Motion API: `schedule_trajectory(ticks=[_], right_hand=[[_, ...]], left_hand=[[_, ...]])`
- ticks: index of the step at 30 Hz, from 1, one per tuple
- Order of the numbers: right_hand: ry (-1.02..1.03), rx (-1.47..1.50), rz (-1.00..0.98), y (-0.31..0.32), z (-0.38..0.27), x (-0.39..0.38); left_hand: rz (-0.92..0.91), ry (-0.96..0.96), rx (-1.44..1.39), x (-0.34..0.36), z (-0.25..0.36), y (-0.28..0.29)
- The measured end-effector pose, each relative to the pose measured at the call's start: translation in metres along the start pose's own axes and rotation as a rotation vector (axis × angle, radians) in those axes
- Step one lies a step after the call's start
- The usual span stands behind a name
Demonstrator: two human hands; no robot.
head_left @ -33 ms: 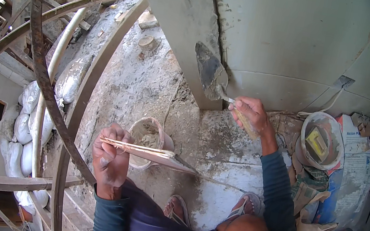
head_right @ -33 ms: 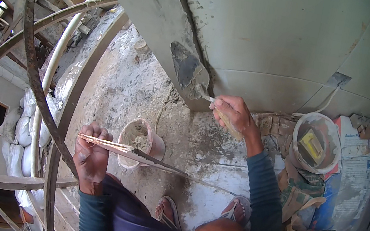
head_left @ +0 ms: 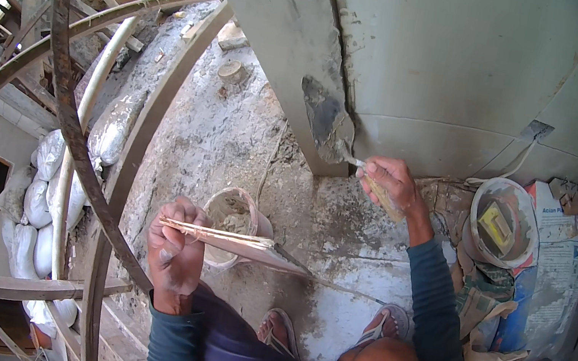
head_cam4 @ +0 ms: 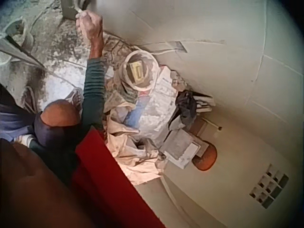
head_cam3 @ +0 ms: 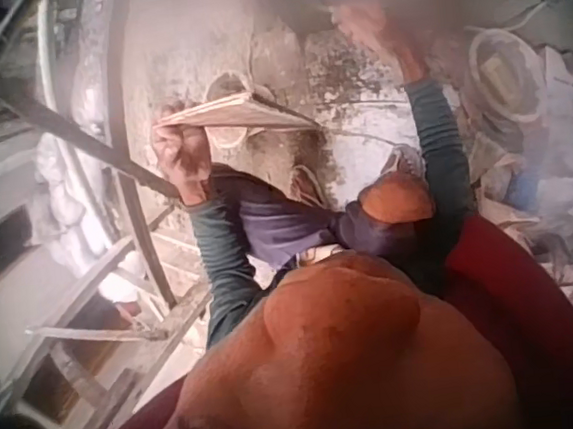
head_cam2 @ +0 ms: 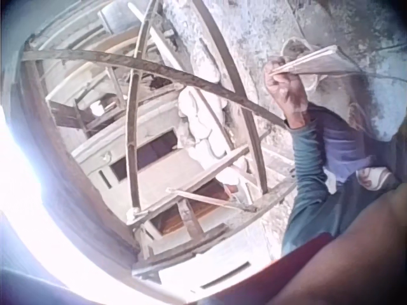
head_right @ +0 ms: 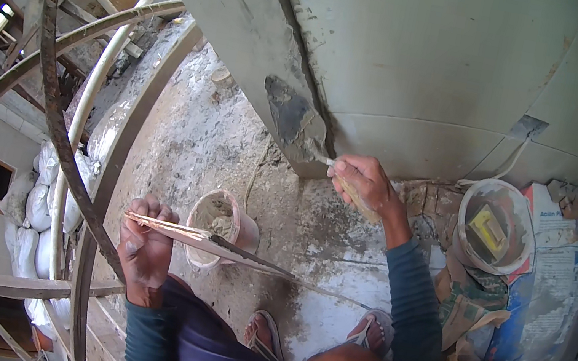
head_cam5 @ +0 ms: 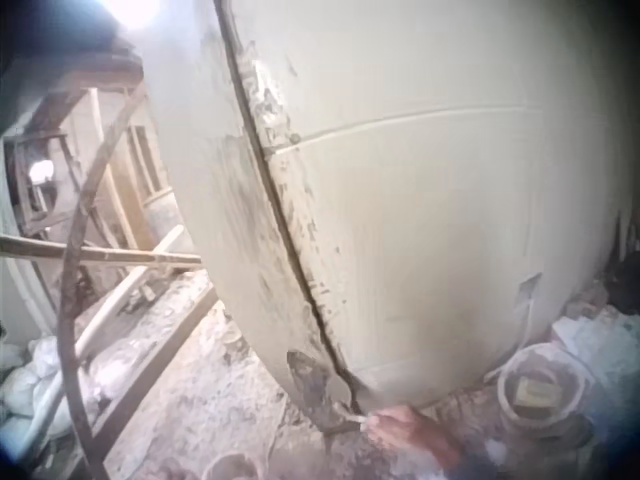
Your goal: The person applies mortar to the edge of a tile using a trowel and then smooths it with a wooden block and a sponge.
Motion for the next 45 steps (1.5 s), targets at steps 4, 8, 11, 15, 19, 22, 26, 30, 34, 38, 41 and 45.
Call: schedule_trajectory(ticks=[4,8,11,15,19,22,26,30,34,38,41,45], right_hand=[[-0.06,-0.008,-0.079,-0.011,0.028,-0.01],[0.038,0.031,-0.066,-0.025,-0.035,-0.022],[0.236,-0.011,0.0,-0.037,-0.126,-0.028],[0.534,-0.459,0.283,-0.037,-0.269,-0.024],[0.73,-0.744,0.399,-0.053,-0.377,-0.006],[0.797,-0.925,0.447,-0.053,-0.424,0.013],[0.618,-1.023,0.398,-0.054,-0.43,0.027],[0.532,-1.13,0.245,-0.051,-0.396,0.013],[0.656,-1.194,0.284,-0.055,-0.433,-0.012],[0.648,-1.244,0.342,-0.063,-0.51,-0.008],[0.594,-1.271,0.311,-0.048,-0.504,0.007],[0.429,-1.347,0.118,-0.047,-0.439,0.002]], left_hand=[[0.013,-0.007,-0.006,-0.008,-0.006,0.006],[0.055,0.056,-0.023,-0.011,-0.026,0.007],[0.029,0.043,-0.045,-0.011,-0.037,0.022],[0.026,0.054,-0.073,-0.002,-0.044,0.015],[0.096,0.077,-0.096,0.007,-0.054,0.021],[0.071,0.09,-0.128,0.015,-0.064,0.01],[0.055,0.101,-0.125,0.02,-0.072,-0.002],[0.042,0.12,-0.215,0.021,-0.07,-0.013],[0.029,0.093,-0.221,0.025,-0.072,-0.008],[0.085,0.126,-0.214,0.028,-0.082,-0.001],[0.016,0.088,-0.227,0.032,-0.084,0.003],[0.124,0.075,-0.205,0.024,-0.078,0.012]])
Point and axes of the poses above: each hand's wrist, its own x-axis towards the middle knuckle, its own y-axis out of the back of the hand, z = x × y, the point moved 10 cm from there along x, towards the middle knuckle, and after that the axes turned 2 degrees about -z, right-handed, at the moved point
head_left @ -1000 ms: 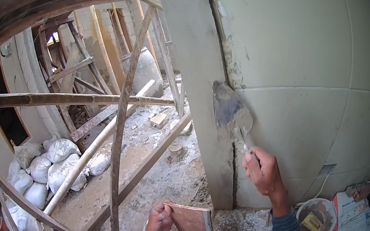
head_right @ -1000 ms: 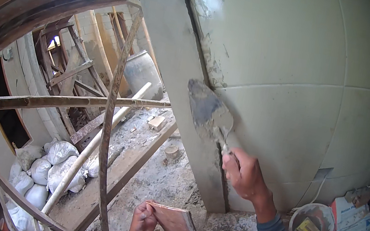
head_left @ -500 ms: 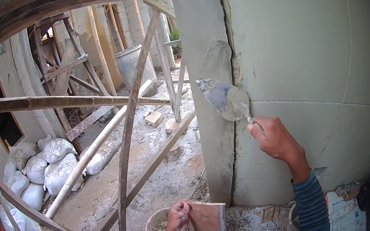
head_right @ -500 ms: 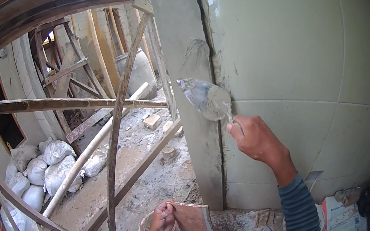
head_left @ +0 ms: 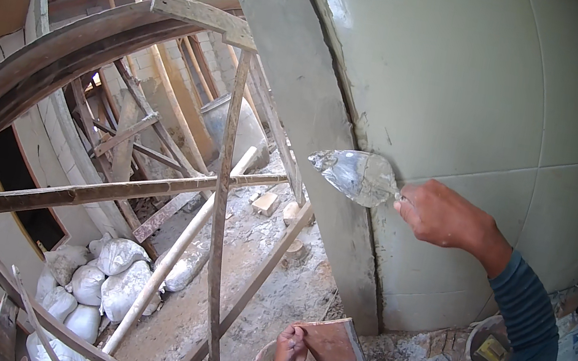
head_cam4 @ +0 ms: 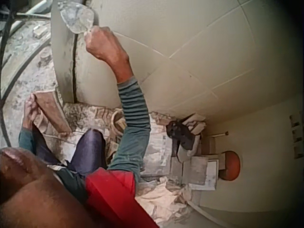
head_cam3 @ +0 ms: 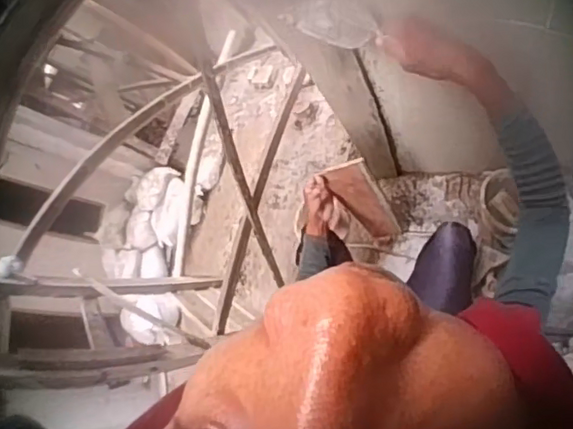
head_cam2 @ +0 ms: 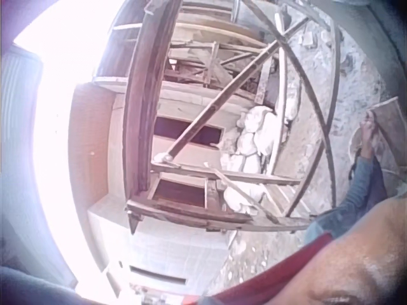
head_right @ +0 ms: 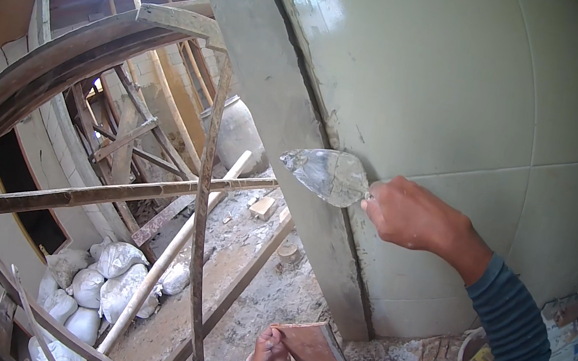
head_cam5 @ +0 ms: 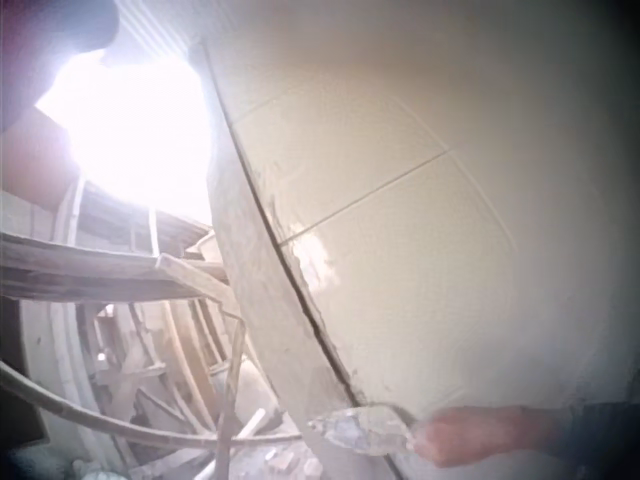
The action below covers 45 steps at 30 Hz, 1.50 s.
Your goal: The person applies mortar to the edge of a tile using a trowel and then smooths it with a wooden block and a sponge.
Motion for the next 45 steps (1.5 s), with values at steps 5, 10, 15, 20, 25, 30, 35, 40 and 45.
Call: schedule_trajectory(ticks=[5,10,15,20,25,30,35,40,45], right_hand=[[0.002,0.833,0.114,0.018,0.015,-0.004],[0.082,1.637,0.038,0.045,0.006,0.054],[0.231,1.857,-0.125,0.062,-0.014,0.1],[0.162,1.8,-0.172,0.055,-0.018,0.107],[0.0,1.808,-0.205,0.012,-0.003,0.079],[-0.088,1.91,-0.237,-0.036,0.005,0.046],[-0.173,1.933,-0.184,-0.062,0.015,0.003],[0.04,1.959,-0.141,0.005,-0.009,0.036],[0.18,1.947,-0.224,0.074,-0.032,0.095]], left_hand=[[0.012,-0.059,-0.008,-0.009,0.024,-0.013],[0.025,-0.114,-0.027,-0.013,0.023,-0.02],[0.09,-0.098,-0.049,-0.015,0.004,-0.003],[0.055,-0.1,-0.075,-0.014,-0.003,-0.006],[-0.019,-0.08,-0.098,-0.011,-0.007,-0.01],[0.098,-0.017,-0.086,-0.009,-0.011,-0.018],[0.009,-0.048,-0.147,-0.01,-0.015,-0.006],[0.09,-0.054,-0.098,-0.018,-0.01,-0.001],[0.036,-0.027,-0.119,-0.011,-0.028,0.003]])
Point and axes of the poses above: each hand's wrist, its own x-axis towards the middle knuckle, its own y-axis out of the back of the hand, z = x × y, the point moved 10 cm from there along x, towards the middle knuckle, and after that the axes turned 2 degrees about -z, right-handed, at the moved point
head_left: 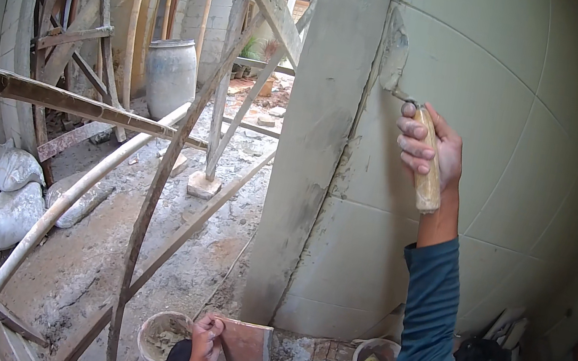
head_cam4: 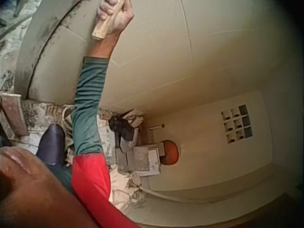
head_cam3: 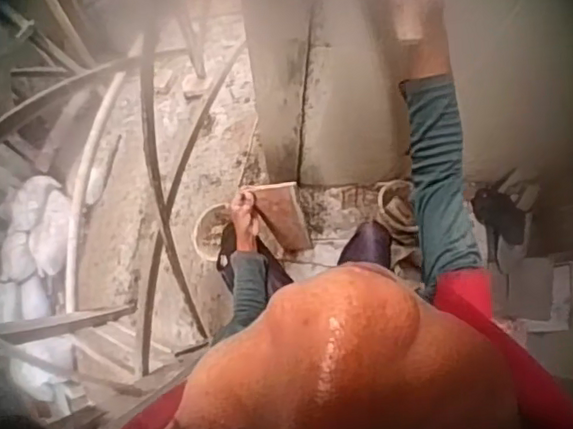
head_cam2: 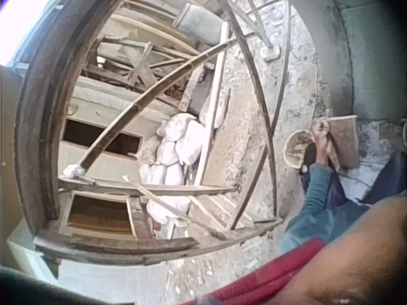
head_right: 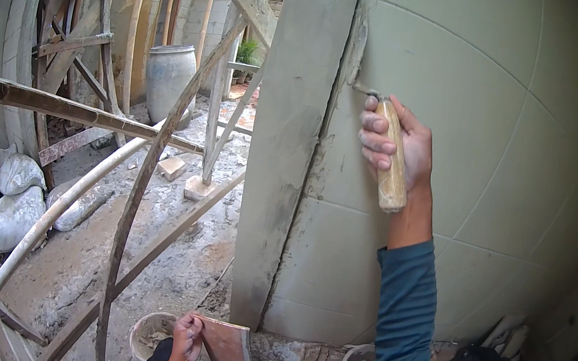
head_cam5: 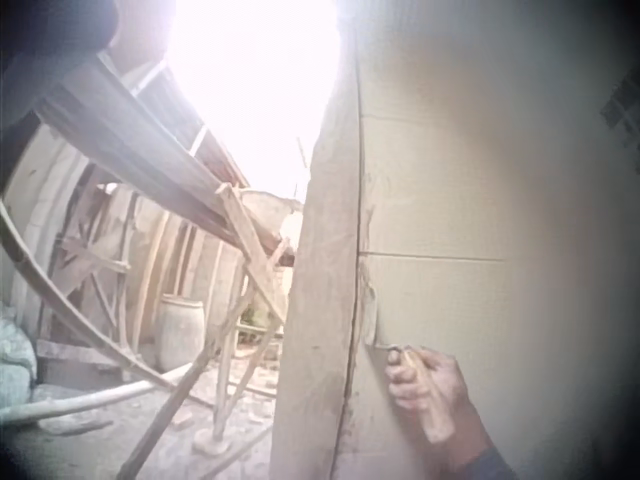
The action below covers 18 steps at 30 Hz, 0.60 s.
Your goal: The person applies mortar to the edge of a tile using a trowel and then smooths it with a wooden block and a sponge.
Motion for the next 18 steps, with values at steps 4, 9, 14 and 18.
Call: schedule_trajectory(ticks=[4,9,14,18], right_hand=[[-0.028,-0.111,0.047,0.007,0.01,0.001],[-0.116,-0.045,0.116,0.031,0.062,-0.037],[-0.119,0.101,0.128,0.036,0.079,-0.077],[-0.021,0.066,0.013,0.007,0.019,-0.04]], left_hand=[[0.016,-0.019,-0.036,0.004,0.002,-0.002],[0.027,-0.016,-0.035,0.004,0.004,0.004],[-0.013,-0.01,-0.006,0.001,0.004,-0.001],[0.021,-0.014,0.011,-0.002,0.01,-0.005]])
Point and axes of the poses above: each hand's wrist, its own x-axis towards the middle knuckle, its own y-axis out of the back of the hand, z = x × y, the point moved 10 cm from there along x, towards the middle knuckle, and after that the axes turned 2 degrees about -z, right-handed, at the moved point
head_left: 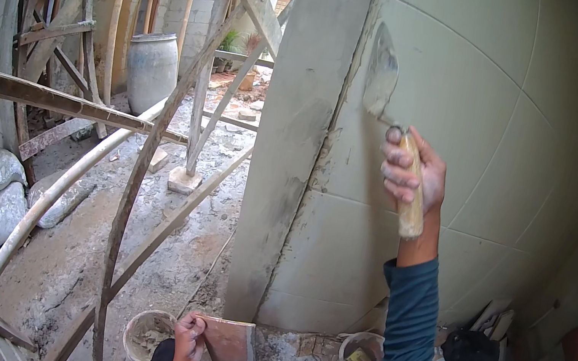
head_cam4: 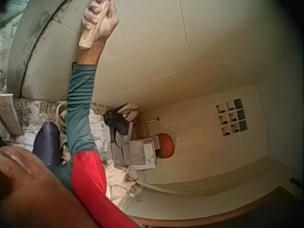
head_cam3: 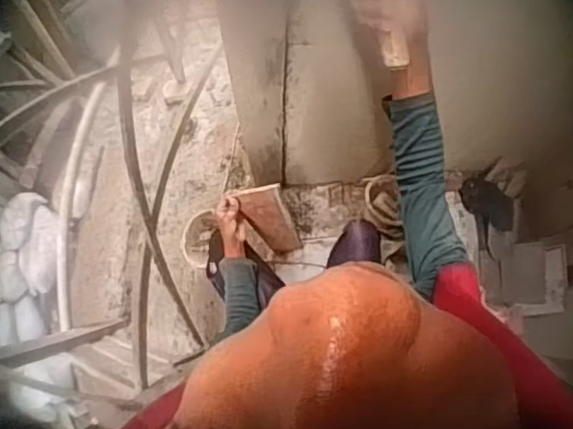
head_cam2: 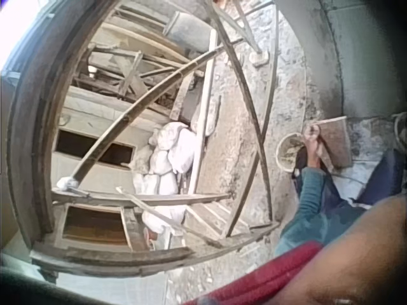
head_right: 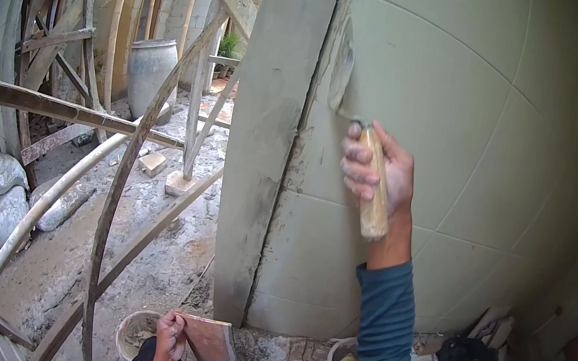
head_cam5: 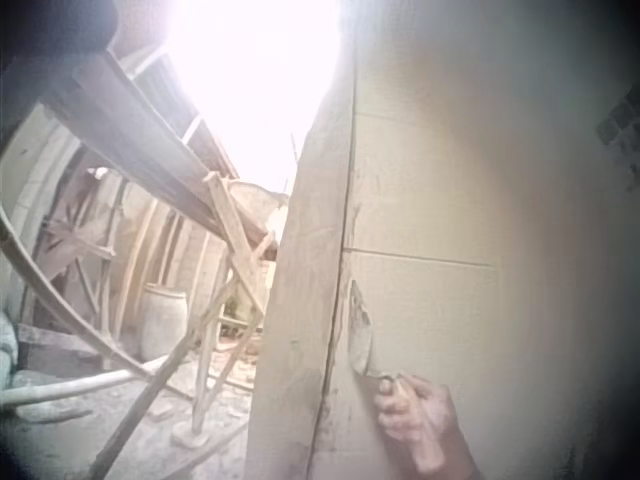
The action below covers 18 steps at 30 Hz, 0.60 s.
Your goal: The person applies mortar to the edge of a tile using a trowel and then smooths it with a wooden block and a sponge.
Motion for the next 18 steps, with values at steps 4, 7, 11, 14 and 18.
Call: schedule_trajectory(ticks=[4,7,11,14,18], right_hand=[[-0.021,0.014,-0.039,-0.015,-0.028,0.042],[-0.071,-0.126,0.029,0.007,-0.007,0.033],[-0.124,-0.071,0.112,0.043,0.061,-0.015],[-0.142,-0.077,0.239,0.07,0.102,-0.054],[-0.15,-0.056,0.345,0.088,0.145,-0.095]], left_hand=[[0.033,-0.007,0.012,0.001,-0.004,0.011],[0.01,-0.009,0.046,0.001,0.004,0.0],[-0.011,-0.014,0.082,-0.003,0.016,-0.009],[0.011,-0.025,0.082,-0.005,0.017,-0.01],[-0.075,-0.046,-0.009,-0.011,0.017,-0.003]])
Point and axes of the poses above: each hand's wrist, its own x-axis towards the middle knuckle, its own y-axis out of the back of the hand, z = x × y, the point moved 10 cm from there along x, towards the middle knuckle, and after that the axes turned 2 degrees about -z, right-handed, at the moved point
